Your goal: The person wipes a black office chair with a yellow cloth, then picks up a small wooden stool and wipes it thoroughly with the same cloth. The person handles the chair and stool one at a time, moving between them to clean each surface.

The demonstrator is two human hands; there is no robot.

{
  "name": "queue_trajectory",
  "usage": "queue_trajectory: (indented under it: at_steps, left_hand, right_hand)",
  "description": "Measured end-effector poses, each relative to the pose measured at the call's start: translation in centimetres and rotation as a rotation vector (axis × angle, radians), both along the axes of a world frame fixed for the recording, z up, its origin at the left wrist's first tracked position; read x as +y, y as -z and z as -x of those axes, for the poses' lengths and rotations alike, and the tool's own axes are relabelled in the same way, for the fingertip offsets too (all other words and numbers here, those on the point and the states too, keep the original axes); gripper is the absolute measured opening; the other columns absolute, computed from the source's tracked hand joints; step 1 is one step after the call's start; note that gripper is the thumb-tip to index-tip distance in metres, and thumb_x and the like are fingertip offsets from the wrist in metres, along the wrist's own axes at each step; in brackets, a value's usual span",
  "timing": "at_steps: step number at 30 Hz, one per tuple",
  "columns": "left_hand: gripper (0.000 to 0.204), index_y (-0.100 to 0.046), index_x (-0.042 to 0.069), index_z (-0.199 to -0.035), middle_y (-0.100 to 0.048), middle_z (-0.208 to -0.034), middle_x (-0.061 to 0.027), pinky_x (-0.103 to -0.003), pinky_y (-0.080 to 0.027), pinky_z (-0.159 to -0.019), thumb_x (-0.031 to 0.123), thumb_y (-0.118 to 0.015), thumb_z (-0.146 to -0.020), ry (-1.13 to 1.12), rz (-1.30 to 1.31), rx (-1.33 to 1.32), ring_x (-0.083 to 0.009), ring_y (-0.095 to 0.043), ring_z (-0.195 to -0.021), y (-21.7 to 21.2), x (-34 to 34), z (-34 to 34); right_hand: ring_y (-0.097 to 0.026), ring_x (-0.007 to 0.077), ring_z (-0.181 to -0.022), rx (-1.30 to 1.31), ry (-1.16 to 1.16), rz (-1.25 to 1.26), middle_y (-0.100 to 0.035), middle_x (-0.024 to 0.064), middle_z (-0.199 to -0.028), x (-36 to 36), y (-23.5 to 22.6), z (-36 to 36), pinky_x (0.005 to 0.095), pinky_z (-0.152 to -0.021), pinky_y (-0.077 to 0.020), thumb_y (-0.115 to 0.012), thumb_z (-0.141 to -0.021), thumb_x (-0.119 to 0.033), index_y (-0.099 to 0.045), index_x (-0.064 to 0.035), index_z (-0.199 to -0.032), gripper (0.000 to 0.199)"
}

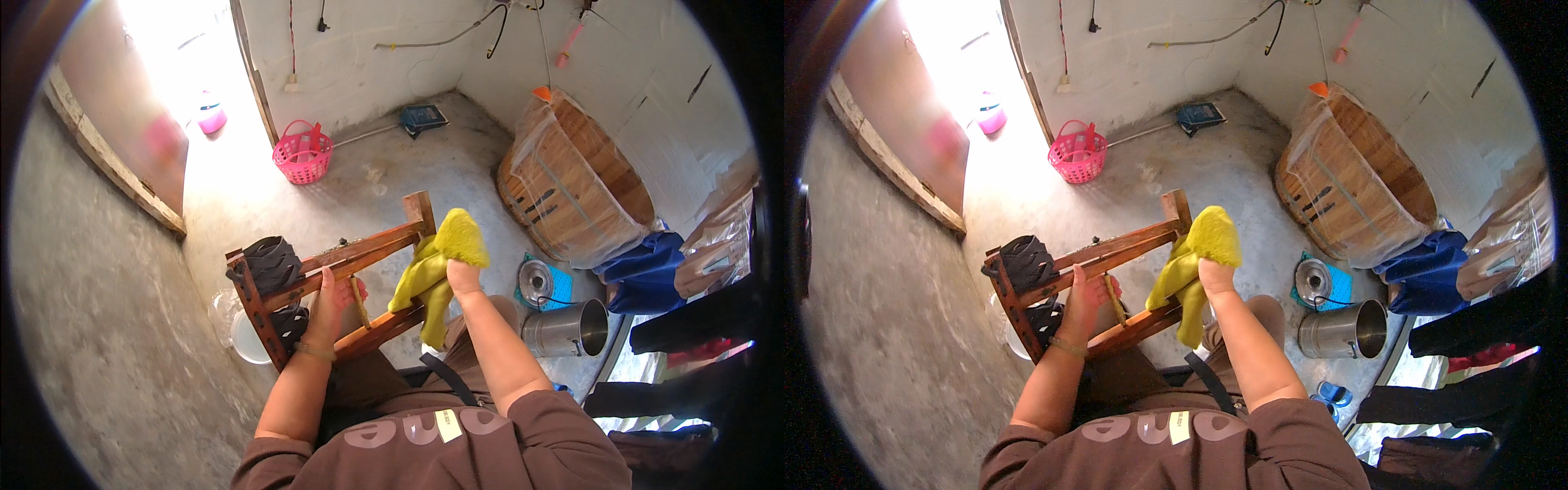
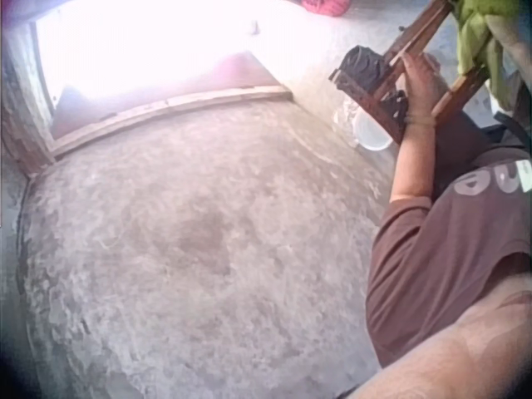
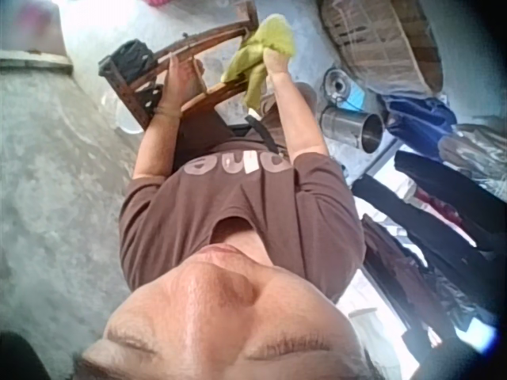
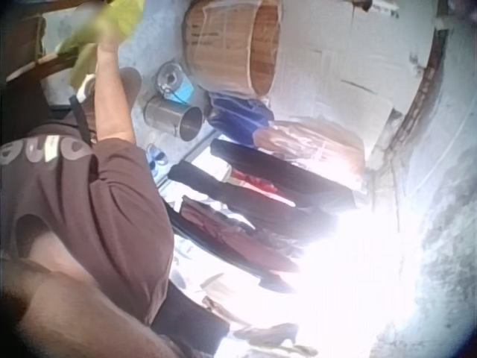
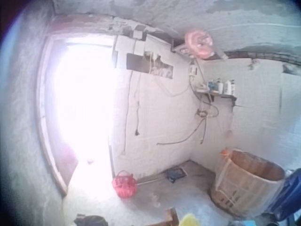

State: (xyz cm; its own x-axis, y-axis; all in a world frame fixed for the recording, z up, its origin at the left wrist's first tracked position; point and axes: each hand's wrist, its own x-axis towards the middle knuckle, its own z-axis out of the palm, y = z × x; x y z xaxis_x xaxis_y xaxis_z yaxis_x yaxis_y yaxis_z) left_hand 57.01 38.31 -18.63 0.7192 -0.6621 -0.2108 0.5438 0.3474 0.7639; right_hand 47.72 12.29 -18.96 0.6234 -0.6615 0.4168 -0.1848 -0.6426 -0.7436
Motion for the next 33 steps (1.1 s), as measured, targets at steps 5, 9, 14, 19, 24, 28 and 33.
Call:
queue_trajectory:
  at_steps: [5,9,14,19,24,28,33]
  left_hand:
    - [0.061,-0.053,-0.002,-0.112,-0.060,-0.101,-0.0120,-0.035,-0.044,-0.088,0.053,-0.031,-0.096,-0.007,0.048,0.032,-0.0224,-0.058,-0.095,0.6,0.7,-0.5]
    - [0.057,-0.038,0.005,-0.133,-0.045,-0.132,-0.0119,-0.040,-0.027,-0.106,0.044,-0.044,-0.093,-0.064,-0.390,-0.771,-0.0278,-0.039,-0.124,1.0,0.6,0.2]
    - [0.053,-0.034,0.007,-0.137,-0.039,-0.137,-0.0107,-0.039,-0.023,-0.108,0.028,-0.050,-0.091,-0.005,-0.407,-0.920,-0.0262,-0.033,-0.128,-0.5,1.1,0.3]
    - [0.037,-0.040,0.008,-0.132,-0.048,-0.129,-0.0072,-0.035,-0.037,-0.101,0.021,-0.042,-0.097,-0.038,0.114,-0.358,-0.0198,-0.046,-0.118,-0.1,0.6,0.1]
    - [0.041,-0.043,0.008,-0.131,-0.050,-0.128,-0.0073,-0.034,-0.040,-0.099,0.026,-0.048,-0.095,-0.053,0.229,-0.034,-0.0187,-0.049,-0.116,0.0,0.5,0.3]
    - [0.038,-0.046,0.007,-0.128,-0.054,-0.123,-0.0069,-0.035,-0.042,-0.097,0.028,-0.044,-0.096,-0.070,0.277,0.176,-0.0194,-0.052,-0.112,1.5,0.8,-0.1]
    - [0.044,-0.049,0.005,-0.125,-0.056,-0.121,-0.0071,-0.035,-0.041,-0.096,0.038,-0.041,-0.096,-0.163,0.075,0.207,-0.0209,-0.052,-0.112,0.8,0.5,-0.2]
  right_hand:
    - [-0.057,0.0300,-0.098,0.008,-0.423,-0.314,-0.061,0.0130,-0.107,9.4,-8.6,-1.5,0.0388,-0.084,-0.0451,-0.061,-0.077,-0.011,-0.059,-0.0051,-0.109,0.033]
    - [-0.056,0.0316,-0.102,-0.094,-0.788,0.129,-0.057,0.0146,-0.113,14.6,-5.1,-3.6,0.0394,-0.086,-0.0461,-0.062,-0.078,-0.013,-0.058,-0.0049,-0.112,0.035]
    - [-0.056,0.0355,-0.096,-0.004,-0.801,0.196,-0.057,0.0159,-0.108,15.8,-1.8,-4.0,0.0425,-0.079,-0.0476,-0.062,-0.072,-0.017,-0.060,-0.0062,-0.107,0.037]
    - [-0.056,0.0363,-0.097,0.043,-0.795,0.216,-0.056,0.0179,-0.109,15.4,-2.1,-4.1,0.0423,-0.081,-0.0470,-0.061,-0.076,-0.019,-0.054,-0.0058,-0.114,0.041]
    - [-0.055,0.0342,-0.100,-0.025,-0.815,0.264,-0.057,0.0161,-0.109,14.7,-1.2,-4.3,0.0416,-0.085,-0.0457,-0.062,-0.077,-0.021,-0.054,-0.0075,-0.115,0.040]
    - [-0.054,0.0340,-0.102,-0.040,-0.819,0.329,-0.058,0.0143,-0.109,14.1,-1.0,-4.4,0.0410,-0.088,-0.0439,-0.061,-0.077,-0.021,-0.057,-0.0087,-0.111,0.036]
    - [-0.054,0.0340,-0.100,0.095,-0.782,0.414,-0.058,0.0140,-0.108,13.0,-3.2,-3.5,0.0403,-0.089,-0.0430,-0.059,-0.076,-0.021,-0.058,-0.0095,-0.109,0.036]
